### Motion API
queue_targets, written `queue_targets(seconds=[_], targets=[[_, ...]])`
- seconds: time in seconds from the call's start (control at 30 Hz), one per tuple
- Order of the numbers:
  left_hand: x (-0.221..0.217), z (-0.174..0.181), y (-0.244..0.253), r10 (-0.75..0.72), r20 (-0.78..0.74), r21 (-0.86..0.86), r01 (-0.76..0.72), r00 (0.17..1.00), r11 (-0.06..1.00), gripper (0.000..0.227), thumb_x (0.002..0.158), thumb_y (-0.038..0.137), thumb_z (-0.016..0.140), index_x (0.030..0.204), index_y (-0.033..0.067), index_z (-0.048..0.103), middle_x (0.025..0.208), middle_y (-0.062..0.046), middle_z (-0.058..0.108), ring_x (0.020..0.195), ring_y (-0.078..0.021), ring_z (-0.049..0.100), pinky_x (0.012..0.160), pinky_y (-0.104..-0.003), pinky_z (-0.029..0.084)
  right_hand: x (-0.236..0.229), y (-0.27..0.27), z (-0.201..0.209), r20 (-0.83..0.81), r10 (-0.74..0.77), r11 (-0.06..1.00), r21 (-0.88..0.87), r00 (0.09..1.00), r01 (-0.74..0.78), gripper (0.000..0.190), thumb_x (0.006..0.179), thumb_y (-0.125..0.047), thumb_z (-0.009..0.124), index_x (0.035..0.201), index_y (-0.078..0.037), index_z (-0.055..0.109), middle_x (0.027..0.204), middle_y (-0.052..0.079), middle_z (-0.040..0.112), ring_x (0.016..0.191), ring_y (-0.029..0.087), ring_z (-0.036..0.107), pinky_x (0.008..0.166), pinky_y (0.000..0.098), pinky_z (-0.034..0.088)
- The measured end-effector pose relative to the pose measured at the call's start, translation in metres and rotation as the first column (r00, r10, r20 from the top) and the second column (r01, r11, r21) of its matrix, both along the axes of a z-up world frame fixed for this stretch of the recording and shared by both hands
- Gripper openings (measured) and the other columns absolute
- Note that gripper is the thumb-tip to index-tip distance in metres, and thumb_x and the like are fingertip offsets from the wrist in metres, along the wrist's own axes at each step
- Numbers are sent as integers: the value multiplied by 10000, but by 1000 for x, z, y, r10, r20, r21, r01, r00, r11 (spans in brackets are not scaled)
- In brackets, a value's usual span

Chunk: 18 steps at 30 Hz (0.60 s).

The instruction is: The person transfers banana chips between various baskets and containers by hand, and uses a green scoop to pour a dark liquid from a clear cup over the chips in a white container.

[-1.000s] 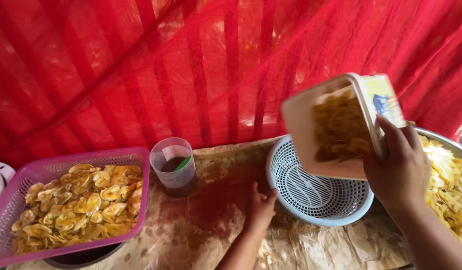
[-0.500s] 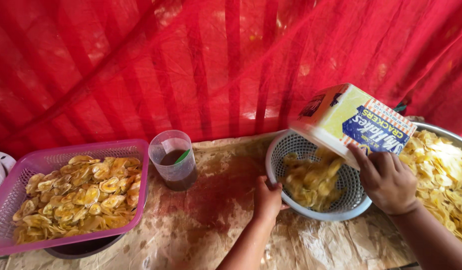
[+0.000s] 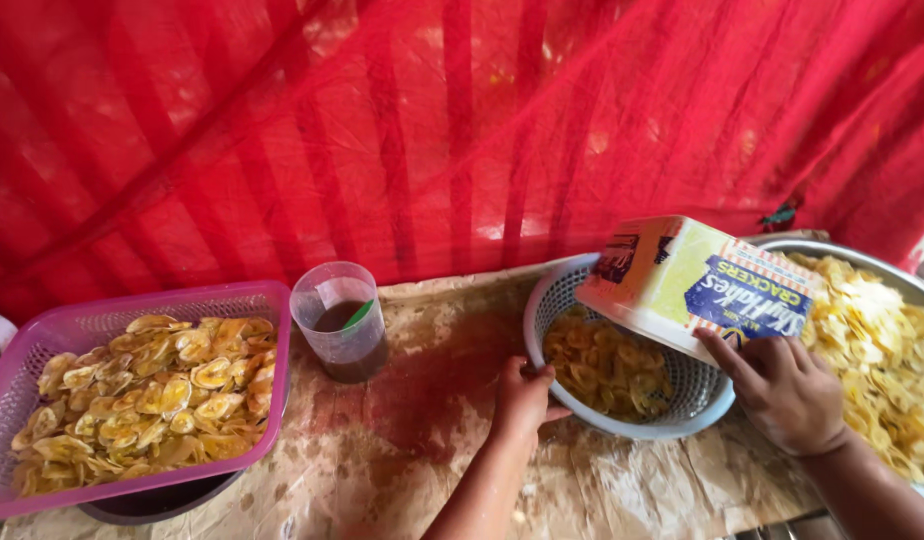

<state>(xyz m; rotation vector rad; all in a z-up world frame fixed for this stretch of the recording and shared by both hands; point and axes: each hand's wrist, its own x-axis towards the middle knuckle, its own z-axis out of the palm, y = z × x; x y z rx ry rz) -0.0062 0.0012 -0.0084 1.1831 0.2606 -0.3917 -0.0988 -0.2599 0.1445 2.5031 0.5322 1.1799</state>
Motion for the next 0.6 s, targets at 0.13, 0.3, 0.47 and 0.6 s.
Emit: queue_targets(seconds=[0.13,0.3,0.47,0.6], targets=[[17,14,1,10,30,11,-10,999,1000,272,964,109,625,1205,58,510,1130,-115,620,952,-275,712,666,-473,658,-2,0,2,50,119,990,73,992,-122,538,893,-94,685,1423,-185,668,852,8,565,774,188,567,678,342,486],[10,6,2,-3,106,0,3,994,1000,243,983,123,628,1181,17,536,1126,-123,635,945,-270,722,673,-448,646,-1,-2,-1,-47,-55,998,22,997,56,564,802,-75,687,1338,-245,723,851,12,635,753,190,603,617,327,471],[13,1,2,1,51,-13,0,999,1000,265,965,123,637,1178,24,515,1110,-123,600,918,-274,698,629,-447,638,-2,-10,-8,8,1,998,65,1000,-2,566,841,-115,720,1388,-250,666,881,8,618,794,194,591,672,337,488],[16,19,2,-11,129,40,5,992,999,252,971,143,634,1176,35,534,1126,-114,619,929,-264,714,627,-428,688,-11,-23,-20,-59,3,996,84,998,2,631,805,-61,712,1402,-260,663,855,-4,590,795,197,565,738,354,501]])
